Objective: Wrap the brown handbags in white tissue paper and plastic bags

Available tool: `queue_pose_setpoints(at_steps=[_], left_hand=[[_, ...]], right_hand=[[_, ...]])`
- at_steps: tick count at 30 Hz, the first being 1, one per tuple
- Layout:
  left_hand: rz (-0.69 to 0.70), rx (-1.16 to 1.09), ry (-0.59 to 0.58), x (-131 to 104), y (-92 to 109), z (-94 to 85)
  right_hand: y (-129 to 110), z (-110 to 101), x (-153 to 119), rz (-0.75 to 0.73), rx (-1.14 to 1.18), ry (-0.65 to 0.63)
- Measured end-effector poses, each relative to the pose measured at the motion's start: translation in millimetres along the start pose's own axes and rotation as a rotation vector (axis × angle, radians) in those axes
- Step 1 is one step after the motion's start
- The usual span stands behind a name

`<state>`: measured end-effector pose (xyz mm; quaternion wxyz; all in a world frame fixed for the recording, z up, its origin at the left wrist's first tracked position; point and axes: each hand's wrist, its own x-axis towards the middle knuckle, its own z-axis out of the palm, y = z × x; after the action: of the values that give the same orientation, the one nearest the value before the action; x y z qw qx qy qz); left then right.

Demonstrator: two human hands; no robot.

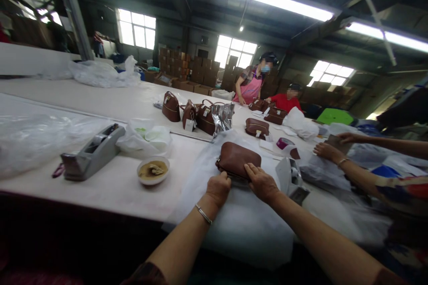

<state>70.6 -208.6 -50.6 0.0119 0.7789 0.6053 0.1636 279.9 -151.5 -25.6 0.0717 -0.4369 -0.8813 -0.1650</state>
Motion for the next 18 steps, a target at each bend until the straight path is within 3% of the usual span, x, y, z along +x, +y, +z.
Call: queue_pose_setpoints(at_steps=[9, 18], left_hand=[[-0.051, -0.053, -0.008, -2.1, -0.7, 1.6], [-0.059, -0.058, -0.022, -2.0, -1.5, 0.5]], right_hand=[[14.2, -3.5, 5.1, 0.016, 0.066, 0.021], [3.4, -4.8, 3.3, 0.032, 0.075, 0.008]])
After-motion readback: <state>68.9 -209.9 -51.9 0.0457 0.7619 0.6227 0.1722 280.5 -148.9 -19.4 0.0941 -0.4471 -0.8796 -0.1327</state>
